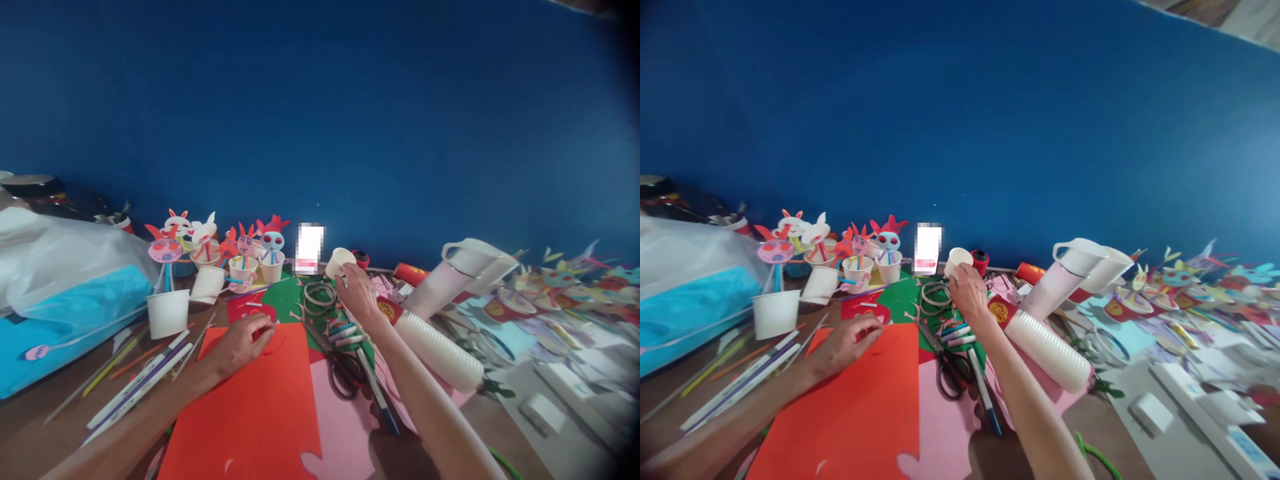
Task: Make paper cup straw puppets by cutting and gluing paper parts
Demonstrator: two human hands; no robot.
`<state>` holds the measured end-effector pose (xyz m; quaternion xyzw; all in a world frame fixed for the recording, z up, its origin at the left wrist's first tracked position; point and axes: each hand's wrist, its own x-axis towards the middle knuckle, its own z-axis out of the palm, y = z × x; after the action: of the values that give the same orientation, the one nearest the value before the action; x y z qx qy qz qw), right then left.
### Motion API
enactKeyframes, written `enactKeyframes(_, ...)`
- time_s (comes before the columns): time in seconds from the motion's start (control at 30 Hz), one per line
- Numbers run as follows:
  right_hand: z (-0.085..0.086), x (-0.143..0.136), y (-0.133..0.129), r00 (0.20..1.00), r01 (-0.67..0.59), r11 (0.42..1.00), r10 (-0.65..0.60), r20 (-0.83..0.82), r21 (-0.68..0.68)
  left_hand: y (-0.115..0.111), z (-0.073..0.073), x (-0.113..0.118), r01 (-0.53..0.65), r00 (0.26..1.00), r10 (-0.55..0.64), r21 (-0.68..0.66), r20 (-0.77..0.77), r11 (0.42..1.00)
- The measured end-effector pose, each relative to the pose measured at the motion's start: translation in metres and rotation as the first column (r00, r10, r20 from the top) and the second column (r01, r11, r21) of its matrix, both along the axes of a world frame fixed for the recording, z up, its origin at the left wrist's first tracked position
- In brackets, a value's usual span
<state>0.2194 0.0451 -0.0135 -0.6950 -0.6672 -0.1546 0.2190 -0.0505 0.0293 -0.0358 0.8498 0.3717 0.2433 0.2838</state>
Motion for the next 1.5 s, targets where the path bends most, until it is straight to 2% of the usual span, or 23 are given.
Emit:
enactKeyframes(0.43,0.014,0.019,0.001,0.998,0.011,1.000,-0.011,-0.060,0.004,-0.005,0.007,0.003,-0.019,1.000,0.019,-0.076,0.003,0.997)
enactKeyframes(0.8,0.020,0.030,0.003,0.993,-0.001,0.999,0.007,-0.121,0.049,-0.003,0.002,0.000,-0.002,1.000,0.002,-0.079,0.001,0.997)
enactKeyframes(0.97,0.026,0.036,0.001,0.987,-0.020,0.998,0.030,-0.155,0.066,0.003,0.014,0.009,0.026,1.000,-0.028,-0.095,-0.014,0.995)
enactKeyframes(1.1,0.029,0.038,0.001,0.982,-0.025,0.996,0.040,-0.185,0.080,0.013,0.031,0.042,0.076,0.996,-0.077,-0.019,-0.054,0.997)
enactKeyframes(1.2,0.030,0.037,-0.001,0.979,-0.022,0.995,0.041,-0.201,0.094,0.025,0.036,0.085,0.011,0.994,-0.002,0.079,-0.112,0.997)
enactKeyframes(1.37,0.035,0.034,-0.008,0.976,-0.013,0.992,0.040,-0.212,0.126,0.043,0.029,0.157,-0.130,0.981,0.146,0.126,-0.125,0.984)
enactKeyframes(1.5,0.037,0.033,-0.012,0.974,-0.010,0.989,0.044,-0.224,0.149,0.051,0.020,0.185,-0.213,0.963,0.231,0.135,-0.136,0.968)
